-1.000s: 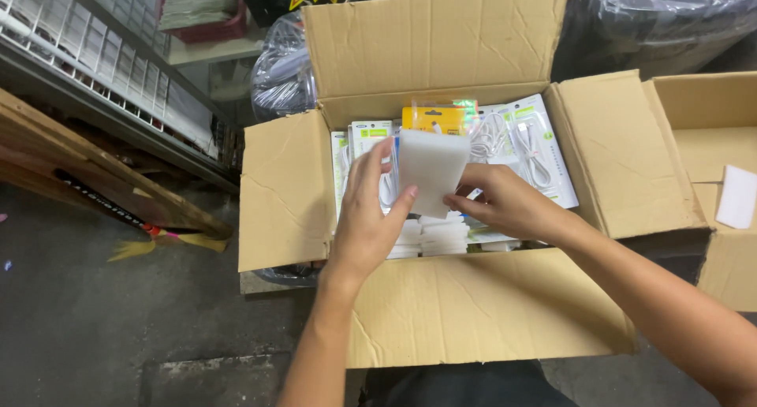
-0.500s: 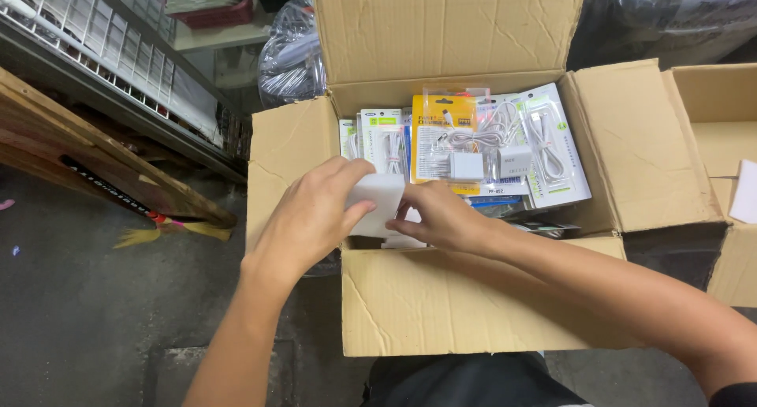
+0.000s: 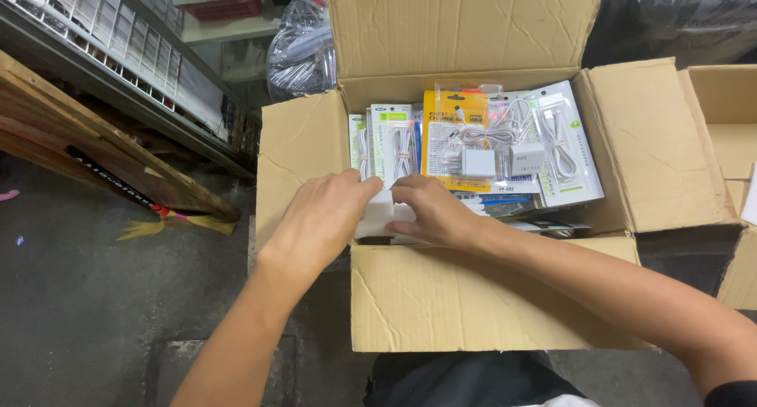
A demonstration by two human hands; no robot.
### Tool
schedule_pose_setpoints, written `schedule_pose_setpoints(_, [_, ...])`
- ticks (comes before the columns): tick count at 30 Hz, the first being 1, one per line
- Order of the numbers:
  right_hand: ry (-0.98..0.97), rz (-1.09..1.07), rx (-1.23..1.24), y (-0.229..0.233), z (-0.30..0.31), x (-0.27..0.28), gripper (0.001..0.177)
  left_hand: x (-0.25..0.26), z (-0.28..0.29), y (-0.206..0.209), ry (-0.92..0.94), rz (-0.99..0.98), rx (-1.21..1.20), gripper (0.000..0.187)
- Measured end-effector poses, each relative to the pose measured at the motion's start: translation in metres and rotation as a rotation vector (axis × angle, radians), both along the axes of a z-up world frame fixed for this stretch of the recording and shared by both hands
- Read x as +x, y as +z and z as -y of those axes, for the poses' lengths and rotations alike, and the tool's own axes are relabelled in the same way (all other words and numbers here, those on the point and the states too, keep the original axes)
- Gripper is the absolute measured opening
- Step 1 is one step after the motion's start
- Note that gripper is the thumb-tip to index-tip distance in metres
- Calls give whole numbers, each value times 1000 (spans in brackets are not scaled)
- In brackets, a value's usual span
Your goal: Sort and organize packaged phone chargers and foam inserts into cardboard boxes.
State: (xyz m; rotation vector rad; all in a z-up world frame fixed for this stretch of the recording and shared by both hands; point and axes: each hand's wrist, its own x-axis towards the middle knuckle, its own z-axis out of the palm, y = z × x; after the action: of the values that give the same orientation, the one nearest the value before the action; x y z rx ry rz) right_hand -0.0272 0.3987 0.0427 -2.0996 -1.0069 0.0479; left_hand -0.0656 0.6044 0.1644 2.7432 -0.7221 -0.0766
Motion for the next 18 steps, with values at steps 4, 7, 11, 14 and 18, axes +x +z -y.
schedule_pose_setpoints(4, [29, 56, -56, -6, 1, -4, 32, 0, 10, -2, -42, 101, 90, 29])
schedule_pose_setpoints(7, [21, 65, -106, -10, 3, -4, 25, 0, 21, -7, -36, 138, 168, 26])
schedule_pose_setpoints(11, [21, 76, -111, -12, 4, -3, 18, -1, 34, -2, -6, 185, 320, 20])
schedule_pose_setpoints(14, [15, 71, -86, -20, 6, -3, 17, 3, 33, -8, -12, 153, 315, 19])
schedule_pose_setpoints(18, [9, 49, -48, -16, 5, -5, 18, 11, 20, -13, -48, 35, 121, 18])
